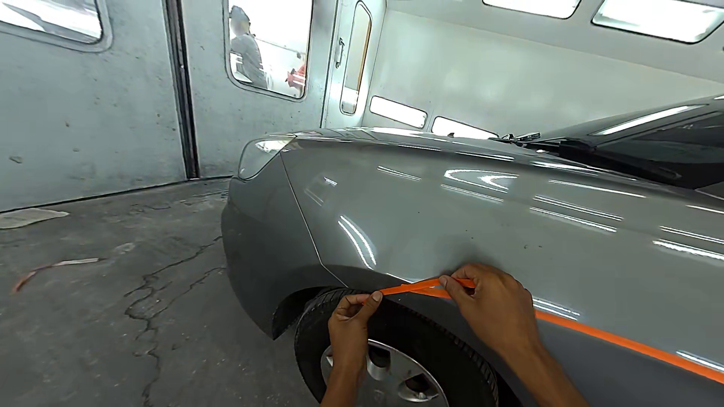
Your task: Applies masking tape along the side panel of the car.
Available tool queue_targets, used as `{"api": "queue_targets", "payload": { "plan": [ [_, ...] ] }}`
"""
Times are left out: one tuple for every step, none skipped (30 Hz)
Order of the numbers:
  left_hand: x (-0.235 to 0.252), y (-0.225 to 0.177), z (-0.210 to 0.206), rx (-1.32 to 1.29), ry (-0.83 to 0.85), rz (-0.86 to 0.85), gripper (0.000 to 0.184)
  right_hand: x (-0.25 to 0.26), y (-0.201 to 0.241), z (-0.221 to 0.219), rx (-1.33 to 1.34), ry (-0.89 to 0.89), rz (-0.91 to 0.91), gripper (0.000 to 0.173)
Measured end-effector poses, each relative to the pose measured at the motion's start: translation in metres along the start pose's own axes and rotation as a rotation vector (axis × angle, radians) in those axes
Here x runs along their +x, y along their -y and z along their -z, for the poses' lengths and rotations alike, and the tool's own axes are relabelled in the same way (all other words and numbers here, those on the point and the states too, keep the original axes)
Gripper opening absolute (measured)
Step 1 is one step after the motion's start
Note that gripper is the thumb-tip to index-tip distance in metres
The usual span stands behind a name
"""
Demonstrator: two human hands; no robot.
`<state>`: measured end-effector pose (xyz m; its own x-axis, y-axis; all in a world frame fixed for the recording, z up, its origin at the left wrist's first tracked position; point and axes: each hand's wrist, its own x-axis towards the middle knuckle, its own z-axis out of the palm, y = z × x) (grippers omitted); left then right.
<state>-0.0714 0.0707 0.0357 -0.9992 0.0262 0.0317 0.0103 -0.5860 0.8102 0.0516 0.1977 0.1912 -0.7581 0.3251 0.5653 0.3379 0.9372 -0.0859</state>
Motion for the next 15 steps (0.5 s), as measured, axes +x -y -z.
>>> {"api": "queue_targets", "payload": {
  "plan": [
    [0.0,0.0,-0.001,-0.004,-0.002,0.003,0.013,0.0,0.0,0.0,-0.001,-0.001,0.0,0.032],
    [-0.001,0.0,-0.001,-0.009,-0.007,0.004,0.013,-0.001,0.0,0.0,-0.001,-0.003,0.002,0.032],
    [-0.001,-0.001,-0.002,-0.006,-0.015,0.002,0.013,-0.001,-0.001,0.0,-0.002,-0.002,0.003,0.032],
    [-0.002,-0.002,-0.003,-0.005,-0.02,0.002,0.014,-0.001,-0.001,0.0,0.0,-0.002,0.004,0.032],
    [-0.002,-0.002,-0.003,-0.005,-0.022,0.006,0.014,-0.001,-0.001,0.0,0.002,0.0,0.005,0.032],
    [-0.002,-0.002,-0.003,-0.004,-0.021,0.009,0.014,-0.002,0.0,0.0,0.001,-0.007,0.008,0.032],
    [-0.002,-0.002,-0.004,-0.002,-0.018,0.007,0.014,-0.002,0.0,0.0,0.003,-0.01,0.009,0.032],
    [-0.002,-0.001,-0.004,0.002,-0.018,-0.001,0.013,-0.002,0.0,0.0,0.004,-0.01,0.01,0.032],
    [-0.003,-0.001,-0.004,0.012,-0.025,-0.012,0.013,-0.002,0.0,0.0,0.003,-0.011,0.011,0.032],
    [-0.004,-0.001,-0.004,0.026,-0.039,-0.027,0.013,-0.003,0.0,0.0,0.005,-0.01,0.014,0.033],
    [-0.006,-0.001,-0.005,0.044,-0.056,-0.045,0.013,-0.004,-0.001,0.0,0.011,-0.01,0.017,0.033],
    [-0.008,-0.002,-0.006,0.053,-0.069,-0.064,0.012,-0.005,-0.001,0.001,0.022,-0.01,0.017,0.033],
    [-0.011,-0.003,-0.006,0.058,-0.081,-0.089,0.012,-0.007,-0.002,0.001,0.036,-0.015,0.017,0.033],
    [-0.014,-0.003,-0.005,0.065,-0.085,-0.124,0.013,-0.009,-0.004,0.001,0.053,-0.027,0.014,0.033],
    [-0.018,-0.005,-0.005,0.063,-0.08,-0.159,0.012,-0.011,-0.007,0.001,0.069,-0.048,0.014,0.033]
  ]
}}
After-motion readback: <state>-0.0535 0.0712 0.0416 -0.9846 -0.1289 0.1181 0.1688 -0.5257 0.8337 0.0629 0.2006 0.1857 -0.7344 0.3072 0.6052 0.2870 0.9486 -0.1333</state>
